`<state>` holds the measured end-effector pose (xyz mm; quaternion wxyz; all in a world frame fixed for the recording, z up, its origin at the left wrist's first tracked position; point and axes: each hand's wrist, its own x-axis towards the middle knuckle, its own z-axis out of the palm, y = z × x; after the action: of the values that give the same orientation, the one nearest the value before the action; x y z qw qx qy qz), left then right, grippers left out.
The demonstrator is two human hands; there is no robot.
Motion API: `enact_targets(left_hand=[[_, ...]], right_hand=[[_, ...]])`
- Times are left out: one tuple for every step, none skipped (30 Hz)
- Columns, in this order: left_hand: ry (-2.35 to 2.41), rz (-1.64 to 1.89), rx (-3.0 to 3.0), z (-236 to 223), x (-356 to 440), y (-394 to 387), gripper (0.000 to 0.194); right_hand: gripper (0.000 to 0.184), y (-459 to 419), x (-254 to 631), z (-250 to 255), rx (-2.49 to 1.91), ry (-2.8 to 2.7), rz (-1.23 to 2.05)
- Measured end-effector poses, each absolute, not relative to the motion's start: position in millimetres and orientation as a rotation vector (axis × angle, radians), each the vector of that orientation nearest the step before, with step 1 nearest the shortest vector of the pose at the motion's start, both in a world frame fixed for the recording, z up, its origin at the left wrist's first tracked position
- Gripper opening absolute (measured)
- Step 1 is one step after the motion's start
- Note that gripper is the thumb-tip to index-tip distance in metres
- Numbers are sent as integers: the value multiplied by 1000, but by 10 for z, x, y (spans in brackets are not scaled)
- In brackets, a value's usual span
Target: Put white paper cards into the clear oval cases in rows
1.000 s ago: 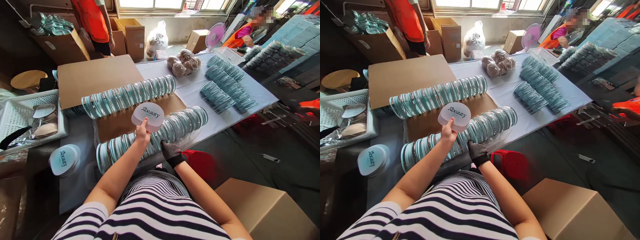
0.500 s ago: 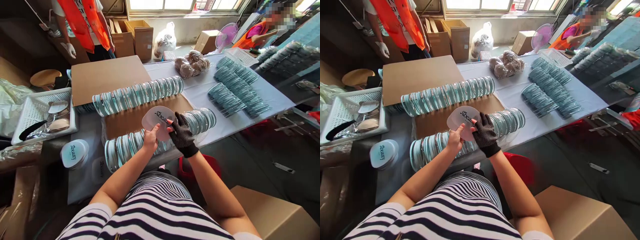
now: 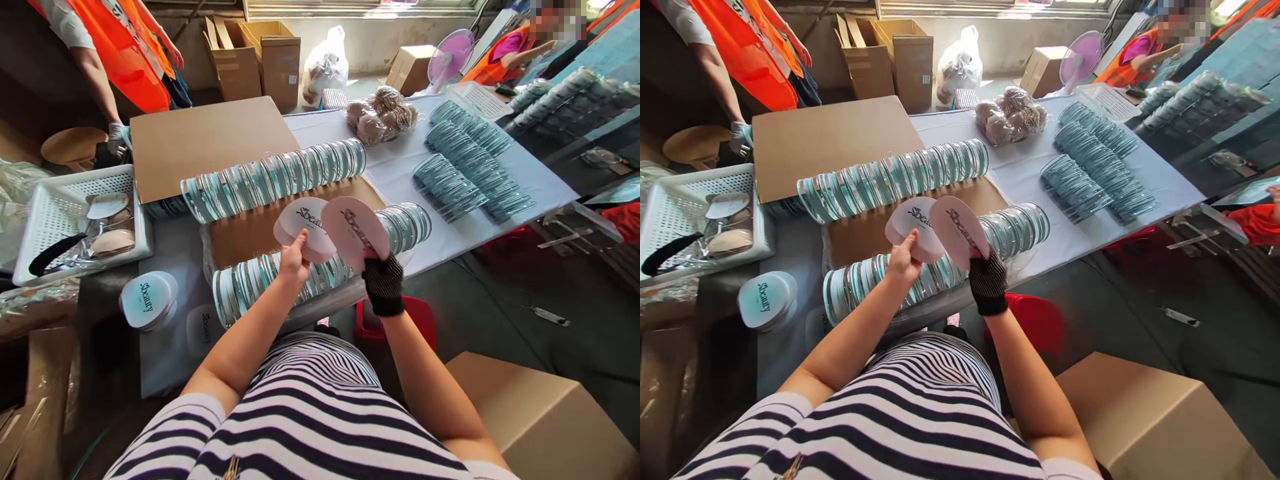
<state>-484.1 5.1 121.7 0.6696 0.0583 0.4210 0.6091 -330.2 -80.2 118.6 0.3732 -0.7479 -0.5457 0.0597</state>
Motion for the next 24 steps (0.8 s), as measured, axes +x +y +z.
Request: enact_targets(left_hand=[[952,1389,98,1225,-4891,93,30],[950,1404,70,1231,-4940,132,30],[951,1418,41,1235,-4985,165,31],[949,1423,14,1236,-5022,191,32],[948,1419,-13,1235,-5050,210,32],[945,1409,-36,1233,-5068,222,31],[938,1401,-52,1231,-5077,229,30],[929,1394,-61,1229,-5080,231,30],[925,1389,-66,1228,-5078,229,30],[924,1386,-65,1228,-5074,223,30],[921,1386,-58,1228,-5069,216,30],[914,1387,-44,1229,-5065,207,30],[904,1390,-27,1229,-5063,197,29],[893,1394,-11,1229,-5062,188,29],[882,1399,-1,1228,-5062,180,28],[873,1399,3,1225,-5062,172,28],[867,1396,1,1222,-5063,166,28],[862,1393,-2,1219,-5063,161,28],[855,1394,-4,1217,-5063,156,27],[846,1397,-2,1215,-5062,151,26],[837,1405,2,1214,-5061,146,26],[830,1415,4,1215,-5059,141,26],[826,1422,4,1215,-5059,134,27],[827,1423,0,1215,-5059,127,28]], right_hand=[[55,-1001,-3265,1129,-1941,-1414,44],[54,-1221,-3236,1072,-1957,-1494,-41],[52,-1443,-3222,1017,-1948,-1611,-54],[48,-1647,-3226,966,-1931,-1732,-10],[45,-1815,-3250,922,-1929,-1825,53],[43,-1932,-3293,887,-1927,-1904,125],[42,-1990,-3354,860,-1941,-1957,182],[41,-1989,-3428,842,-1975,-1991,218],[41,-1933,-3510,833,-2013,-2026,246],[41,-1833,-3594,831,-2057,-2058,265],[41,-1705,-3674,836,-2106,-2088,283],[40,-1567,-3744,847,-2159,-2109,302],[38,-1433,-3800,861,-2213,-2118,330],[36,-1318,-3841,876,-2259,-2116,364],[34,-1229,-3868,889,-2295,-2098,390],[33,-1167,-3884,899,-2321,-2068,403],[32,-1131,-3891,905,-2329,-2039,404],[32,-1113,-3893,905,-2319,-2018,395],[33,-1106,-3893,901,-2300,-2004,380],[34,-1101,-3892,894,-2278,-1994,363],[35,-1097,-3890,884,-2260,-1981,352],[35,-1090,-3887,872,-2237,-1970,353],[34,-1081,-3882,859,-2202,-1959,364],[33,-1073,-3876,845,-2159,-1951,387]])
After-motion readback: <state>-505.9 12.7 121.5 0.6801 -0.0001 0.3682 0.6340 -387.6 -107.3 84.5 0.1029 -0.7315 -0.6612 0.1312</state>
